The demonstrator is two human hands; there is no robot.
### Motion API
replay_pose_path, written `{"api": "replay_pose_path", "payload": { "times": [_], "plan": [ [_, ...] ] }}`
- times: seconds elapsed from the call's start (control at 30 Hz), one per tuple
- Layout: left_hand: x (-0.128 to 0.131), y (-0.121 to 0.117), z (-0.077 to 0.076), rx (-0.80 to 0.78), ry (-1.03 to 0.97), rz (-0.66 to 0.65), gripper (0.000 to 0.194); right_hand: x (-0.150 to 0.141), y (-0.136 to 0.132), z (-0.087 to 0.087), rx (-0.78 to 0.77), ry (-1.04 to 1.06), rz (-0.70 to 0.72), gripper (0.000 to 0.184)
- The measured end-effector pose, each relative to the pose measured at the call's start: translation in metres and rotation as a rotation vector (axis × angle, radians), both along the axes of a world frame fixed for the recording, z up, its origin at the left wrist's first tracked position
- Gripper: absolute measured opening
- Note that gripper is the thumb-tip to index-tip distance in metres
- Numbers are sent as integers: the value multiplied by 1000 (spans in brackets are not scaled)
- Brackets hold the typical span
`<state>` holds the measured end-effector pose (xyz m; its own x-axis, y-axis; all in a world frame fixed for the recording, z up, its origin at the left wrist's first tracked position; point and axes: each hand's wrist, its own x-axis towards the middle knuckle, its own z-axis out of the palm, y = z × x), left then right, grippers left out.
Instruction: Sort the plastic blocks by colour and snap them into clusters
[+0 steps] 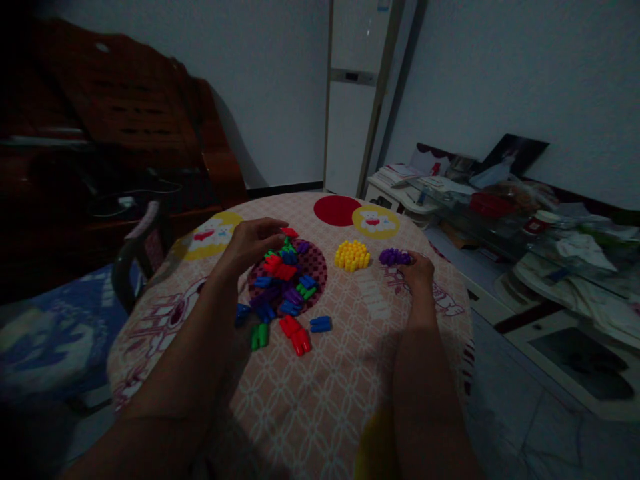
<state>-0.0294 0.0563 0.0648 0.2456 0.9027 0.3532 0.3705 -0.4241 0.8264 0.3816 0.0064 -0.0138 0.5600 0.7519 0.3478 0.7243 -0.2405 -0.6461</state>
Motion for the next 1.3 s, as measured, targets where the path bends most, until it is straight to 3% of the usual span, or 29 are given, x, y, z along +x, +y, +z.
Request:
{"api": "replay_pose_path", "payload": {
  "times": [0.1, 0.23, 0.33, 0.43, 0.57, 0.73, 0.9, 1.03, 1.17, 1.3],
  "plan": [
    [-19, 7, -1, 7, 70, 77, 47, 2, 0, 3, 30, -18, -18, 53],
    [-36, 9, -1, -81, 349, 135, 28, -4, 2, 16, 156, -83, -25, 53],
    [-42, 8, -4, -279, 572, 41, 11, -19, 4, 31, 225, -86, -6, 44],
    [-43, 9, -11, -433, 719, -117, 10, -39, 6, 43, 248, -56, 43, 39],
    [-31, 9, -18, -337, 804, -259, 23, -68, 8, 52, 241, 9, 164, 39],
    [-12, 8, -22, -169, 872, -187, 33, -126, 4, 58, 155, 19, 513, 27],
    [-20, 16, -24, -88, 849, -25, 32, -204, -14, 49, -32, -195, 950, 16],
    [-35, 21, -21, 2, 766, 74, 26, -252, -27, 26, -62, -443, 1210, 32],
    [-40, 21, -19, 23, 677, 148, 30, -275, -30, 4, -69, -637, 1259, 48],
    [-38, 21, -16, 59, 625, 151, 31, -282, -28, -3, -86, -662, 1252, 35]
  ]
}}
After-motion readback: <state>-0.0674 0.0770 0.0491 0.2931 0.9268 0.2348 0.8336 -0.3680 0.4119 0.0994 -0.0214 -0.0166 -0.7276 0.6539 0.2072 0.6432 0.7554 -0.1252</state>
